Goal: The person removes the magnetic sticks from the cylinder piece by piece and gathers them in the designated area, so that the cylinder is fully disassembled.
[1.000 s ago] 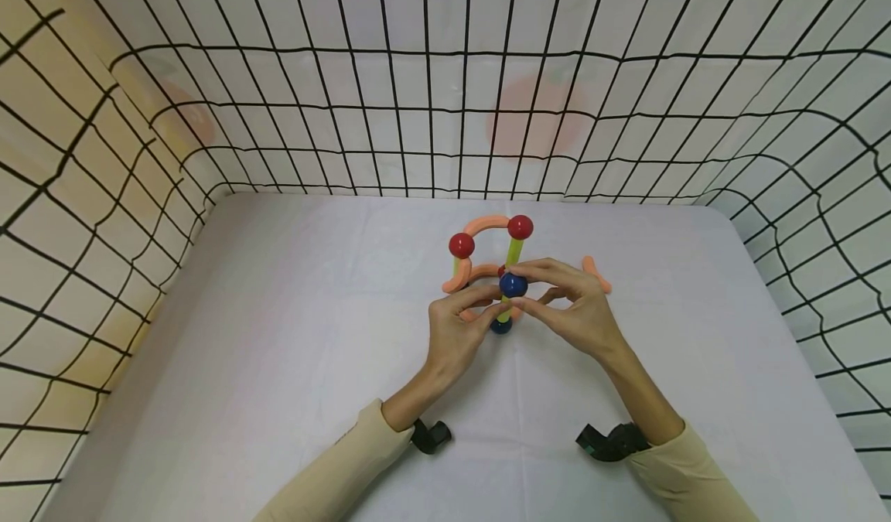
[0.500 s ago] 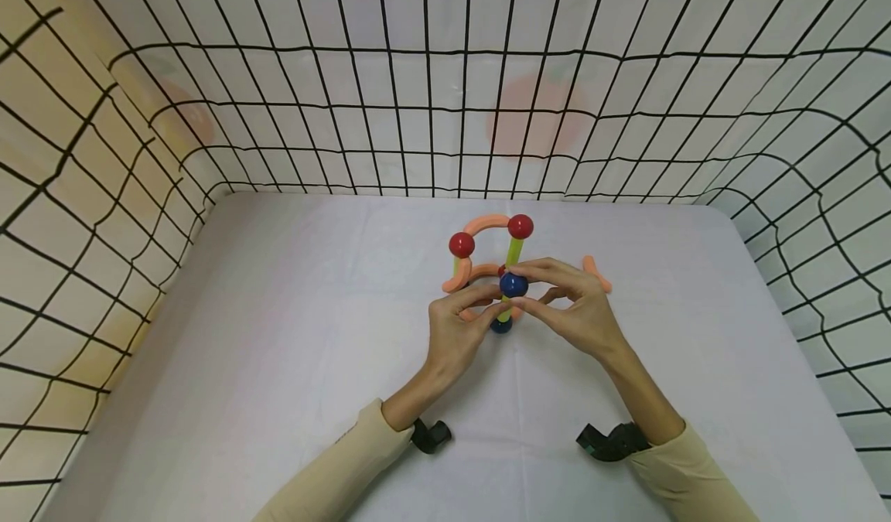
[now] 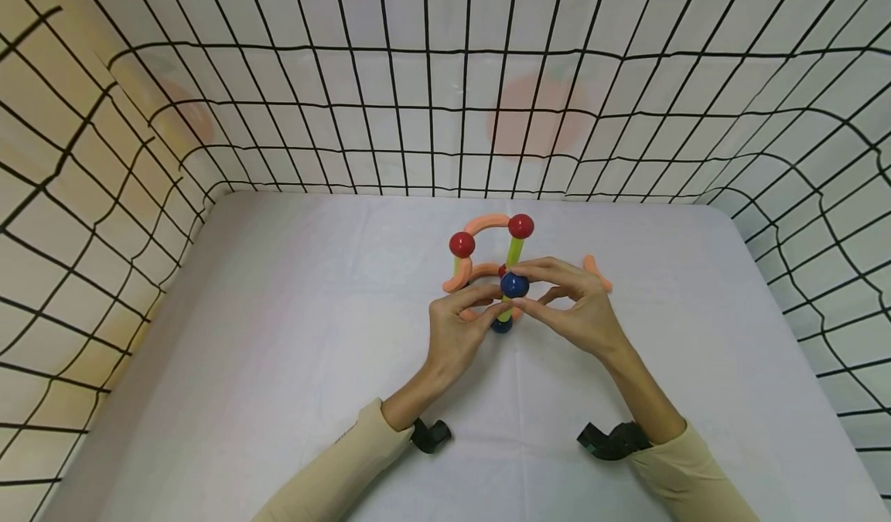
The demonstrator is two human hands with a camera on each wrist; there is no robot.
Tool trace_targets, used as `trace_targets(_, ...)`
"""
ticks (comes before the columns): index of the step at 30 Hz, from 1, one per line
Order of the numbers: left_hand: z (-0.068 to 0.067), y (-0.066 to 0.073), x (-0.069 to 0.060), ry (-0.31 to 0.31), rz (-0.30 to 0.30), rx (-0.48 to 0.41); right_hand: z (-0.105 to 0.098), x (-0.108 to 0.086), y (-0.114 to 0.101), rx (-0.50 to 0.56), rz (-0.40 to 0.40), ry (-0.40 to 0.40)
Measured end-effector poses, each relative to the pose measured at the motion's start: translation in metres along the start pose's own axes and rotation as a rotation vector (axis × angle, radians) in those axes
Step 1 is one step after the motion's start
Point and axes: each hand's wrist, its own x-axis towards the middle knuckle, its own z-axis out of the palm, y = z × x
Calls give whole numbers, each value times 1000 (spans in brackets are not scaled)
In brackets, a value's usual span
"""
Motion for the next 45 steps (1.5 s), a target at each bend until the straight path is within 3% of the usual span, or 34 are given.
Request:
trace_targets(20,-1,1,1,-9,8,29,0,0,-1,14,2,-5)
trace_targets(30,0,1,2,4,17,27,1,1,1,8,-40,11)
trace_targets(39,1,2,2,6,13,-1,-6,0,4,16,51,135)
trace_targets(45,1,3,2,5,13,-24,-18,0,10,-25,103,169)
